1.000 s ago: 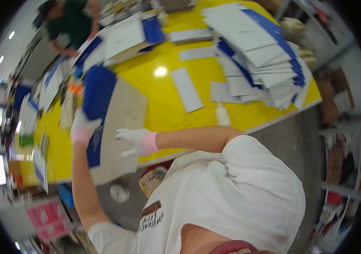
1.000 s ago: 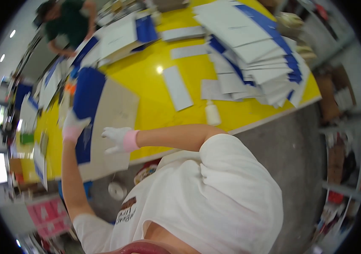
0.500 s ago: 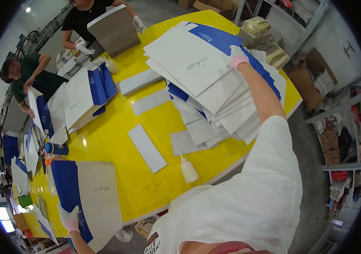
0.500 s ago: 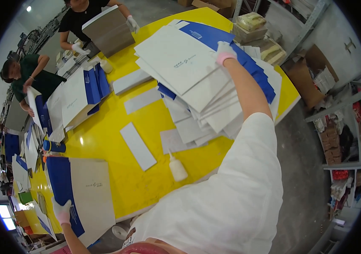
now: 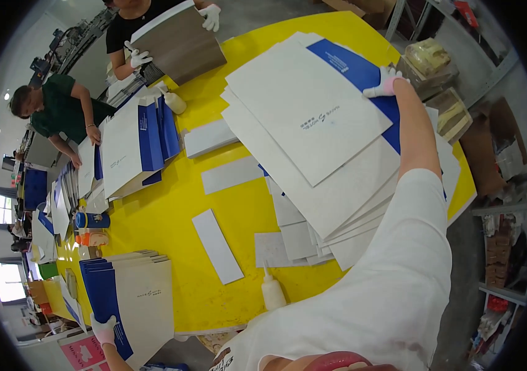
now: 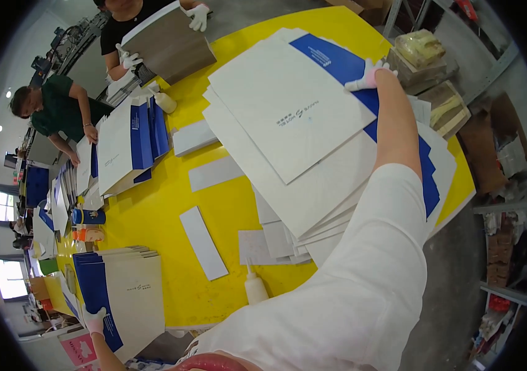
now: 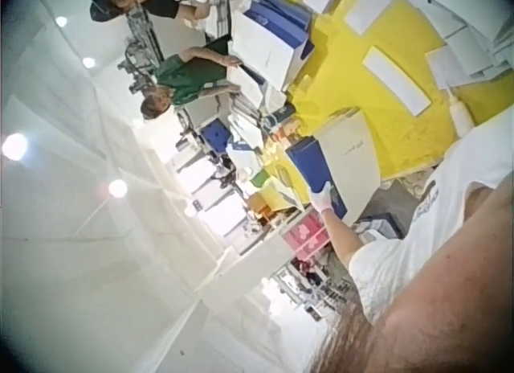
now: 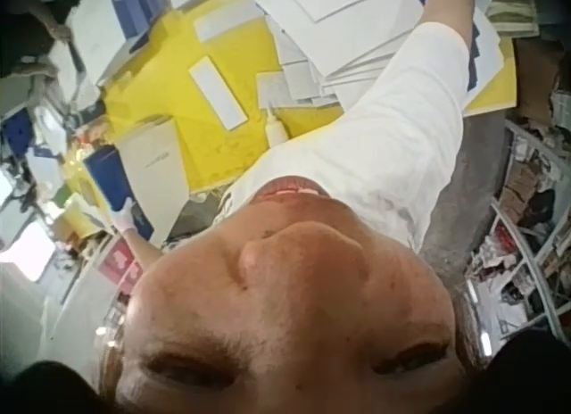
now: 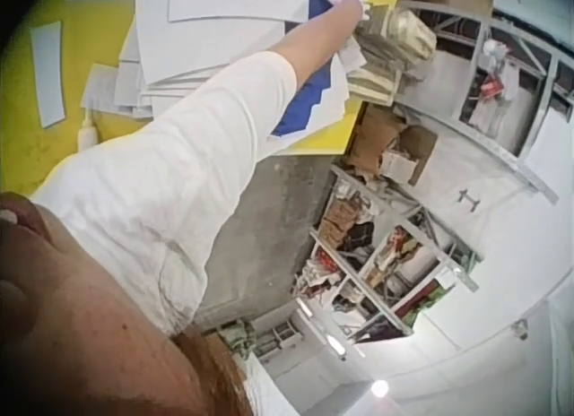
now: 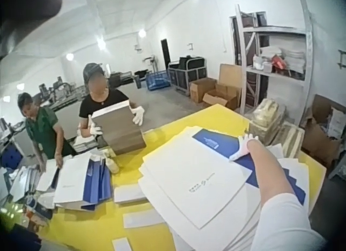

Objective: Sorting, stacking, and bundling printed paper bags using plastic twine in a factory setting.

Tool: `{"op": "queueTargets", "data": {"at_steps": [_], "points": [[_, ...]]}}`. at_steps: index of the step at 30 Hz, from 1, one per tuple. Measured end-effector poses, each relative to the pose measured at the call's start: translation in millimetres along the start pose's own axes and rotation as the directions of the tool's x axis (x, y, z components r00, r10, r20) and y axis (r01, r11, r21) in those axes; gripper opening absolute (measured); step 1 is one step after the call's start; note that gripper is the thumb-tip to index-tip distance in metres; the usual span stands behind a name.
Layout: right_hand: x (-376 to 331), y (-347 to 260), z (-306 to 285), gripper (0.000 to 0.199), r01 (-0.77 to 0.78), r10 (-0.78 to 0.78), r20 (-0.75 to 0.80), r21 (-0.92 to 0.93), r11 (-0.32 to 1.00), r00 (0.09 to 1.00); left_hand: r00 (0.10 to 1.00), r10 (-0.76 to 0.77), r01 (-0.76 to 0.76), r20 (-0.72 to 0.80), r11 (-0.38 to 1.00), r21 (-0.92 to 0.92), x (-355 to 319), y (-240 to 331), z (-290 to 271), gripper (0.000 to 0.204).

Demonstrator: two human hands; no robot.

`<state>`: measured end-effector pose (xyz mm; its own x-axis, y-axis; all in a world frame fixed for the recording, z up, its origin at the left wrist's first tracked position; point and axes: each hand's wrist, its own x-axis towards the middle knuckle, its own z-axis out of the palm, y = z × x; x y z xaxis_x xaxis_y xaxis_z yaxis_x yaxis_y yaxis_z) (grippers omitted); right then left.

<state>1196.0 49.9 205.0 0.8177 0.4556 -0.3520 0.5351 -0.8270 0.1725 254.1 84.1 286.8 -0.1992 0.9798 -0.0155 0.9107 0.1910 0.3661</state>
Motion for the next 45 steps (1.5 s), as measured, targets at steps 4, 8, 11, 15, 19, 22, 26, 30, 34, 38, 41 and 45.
{"op": "queueTargets", "data": {"at_steps": [4,8,11,15,19,22,26,30,34,38,41,45], "points": [[31,21,18,0.113,0.252,-0.190,-0.289,0.193,0.948,0.938,0.998,-0.058,0.058,0.002,0.997,0.044,11,-4,6,0.045],[29,29,-16,0.082,0.222,-0.222,-0.247,-0.027,0.975,0.943,1.000,-0.012,0.013,-0.007,0.988,0.156,33,-44,-5,0.060],[-33,17,-44,0.061,0.118,-0.129,-0.263,-0.059,0.991,0.956,0.997,0.056,-0.059,-0.056,0.996,-0.063,36,-51,-5,0.053],[-39,45,-53,0.054,0.069,-0.012,-0.248,0.220,0.973,0.969,1.000,0.030,-0.030,0.008,0.999,-0.043,32,-15,0,0.065],[-29,93,-52,0.043,0.277,-0.467,0.029,0.773,0.571,0.884,0.997,0.040,-0.032,-0.071,0.992,0.119,-5,43,-5,0.087],[0,150,-20,0.057,0.188,-0.176,-0.064,0.360,0.914,0.982,0.997,0.056,-0.038,-0.060,0.962,0.272,19,4,-1,0.052],[-60,146,14,0.057,0.279,-0.281,0.033,-0.280,0.918,0.959,0.997,0.072,-0.072,0.003,0.995,0.073,29,-33,-3,0.054],[-95,183,69,0.054,0.123,-0.096,-0.076,0.601,0.790,0.992,0.998,0.068,-0.068,0.003,0.993,0.099,24,-25,-4,0.054],[-116,249,49,0.043,-0.029,0.098,-0.122,0.475,0.879,0.988,0.993,0.112,-0.114,0.036,0.991,0.075,25,-19,-1,0.053],[-182,284,-14,0.048,0.110,0.030,-0.161,0.788,0.606,0.986,0.994,0.105,-0.107,0.028,0.990,0.092,18,-13,-4,0.052],[-234,275,-70,0.056,0.370,-0.016,-0.487,0.641,0.673,0.873,0.992,0.128,-0.129,0.017,0.986,0.106,20,-16,-5,0.053],[-278,232,-137,0.054,0.128,0.134,-0.479,0.474,0.871,0.867,0.985,0.171,-0.166,-0.012,0.972,0.167,27,-27,-2,0.056]]}}
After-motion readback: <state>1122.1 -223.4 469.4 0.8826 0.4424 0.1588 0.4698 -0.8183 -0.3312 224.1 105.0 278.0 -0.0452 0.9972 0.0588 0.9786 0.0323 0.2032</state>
